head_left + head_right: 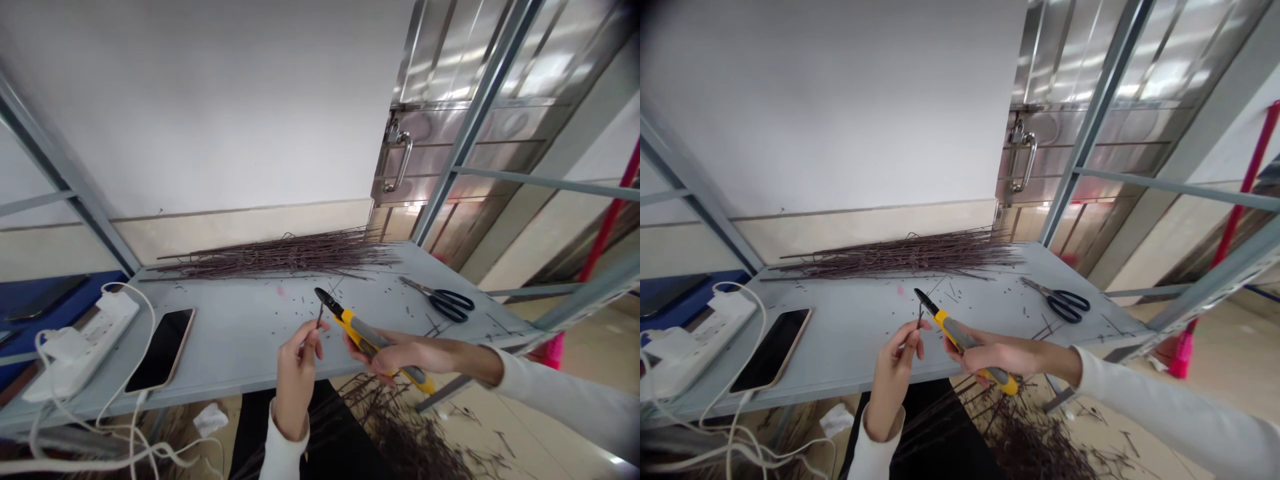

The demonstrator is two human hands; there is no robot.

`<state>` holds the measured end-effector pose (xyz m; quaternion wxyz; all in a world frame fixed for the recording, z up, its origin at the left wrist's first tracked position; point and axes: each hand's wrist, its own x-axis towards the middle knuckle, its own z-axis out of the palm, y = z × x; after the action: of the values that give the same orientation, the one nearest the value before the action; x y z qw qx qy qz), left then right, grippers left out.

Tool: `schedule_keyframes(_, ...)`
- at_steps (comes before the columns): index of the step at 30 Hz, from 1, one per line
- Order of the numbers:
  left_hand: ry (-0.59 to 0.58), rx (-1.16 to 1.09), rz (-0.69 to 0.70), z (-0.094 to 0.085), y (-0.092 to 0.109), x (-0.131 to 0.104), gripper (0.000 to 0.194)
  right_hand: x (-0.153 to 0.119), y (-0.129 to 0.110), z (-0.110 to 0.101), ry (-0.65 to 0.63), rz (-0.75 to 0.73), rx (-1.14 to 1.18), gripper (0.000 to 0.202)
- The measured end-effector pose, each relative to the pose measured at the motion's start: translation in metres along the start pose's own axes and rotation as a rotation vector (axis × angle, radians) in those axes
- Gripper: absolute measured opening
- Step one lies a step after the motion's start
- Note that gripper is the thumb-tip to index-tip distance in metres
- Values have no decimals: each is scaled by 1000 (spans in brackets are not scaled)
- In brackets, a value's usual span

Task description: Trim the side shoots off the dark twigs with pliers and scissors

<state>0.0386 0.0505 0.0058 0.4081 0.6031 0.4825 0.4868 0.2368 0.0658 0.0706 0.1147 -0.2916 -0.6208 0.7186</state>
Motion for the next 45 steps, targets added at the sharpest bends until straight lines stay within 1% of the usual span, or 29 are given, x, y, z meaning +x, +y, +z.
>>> schedule_keyframes(4, -18, 35, 0, -3, 0, -1, 40, 0, -7, 4, 31, 6, -139, 17)
schedule_keyframes(7, -14, 71, -2, -4, 0, -1, 39, 3, -11, 9, 112, 23, -251, 15)
schedule_keyframes(9, -3, 99, -8, -4, 1, -2, 40, 6, -11, 11, 219, 32, -370, 15)
schedule_keyframes(10, 6, 112, -9, -3, 2, -2, 40, 8, -9, 11, 295, 46, -460, 16)
schedule_keyframes(13, 4, 129, -4, -2, 3, -3, 41, 12, -4, 6, 543, 69, -805, 21)
schedule_keyframes(15, 4, 137, 3, -3, 2, -2, 41, 12, 0, -2, 659, 71, -1024, 25)
schedule_keyframes(16, 11, 151, 5, -4, 0, -1, 40, 11, 1, -7, 687, 76, -1116, 26)
schedule_keyframes(18, 26, 194, 2, -6, -5, 2, 38, 8, 4, -16, 695, 106, -1260, 31)
schedule_keyframes(21, 14, 229, -15, -8, -13, 5, 35, 3, 9, -26, 647, 137, -1345, 35)
schedule_keyframes(23, 7, 223, -20, -6, -16, 6, 35, 0, 11, -29, 623, 135, -1306, 29)
schedule_keyframes(24, 6, 217, -20, -5, -16, 6, 36, -1, 12, -30, 609, 128, -1243, 25)
schedule_keyframes(27, -15, 182, -20, 0, -16, 4, 38, -4, 10, -29, 518, 117, -966, 24)
schedule_keyframes(28, -39, 164, -22, 1, -16, 4, 39, -5, 9, -28, 466, 118, -882, 23)
schedule_keyframes(30, -64, 126, -25, 3, -17, 4, 41, -6, 6, -26, 317, 107, -728, 20)
schedule_keyframes(33, -5, 84, -16, 4, -22, 4, 44, -9, 3, -24, 118, 97, -452, 22)
schedule_keyframes(35, 11, 60, -15, 5, -23, 4, 44, -11, 1, -23, 60, 121, -300, 23)
schedule_keyframes(37, -22, 32, -23, 6, -23, 4, 43, -14, 0, -23, 80, 126, -258, 23)
schedule_keyframes(39, -43, 5, -33, 8, -21, 3, 43, -17, -2, -21, 121, 90, -264, 21)
schedule_keyframes(42, -60, -8, -40, 11, -21, 2, 41, -18, -3, -18, 156, 68, -282, 14)
schedule_keyframes(45, -87, 1, -39, 11, -21, 1, 40, -17, -1, -15, 175, 79, -346, 23)
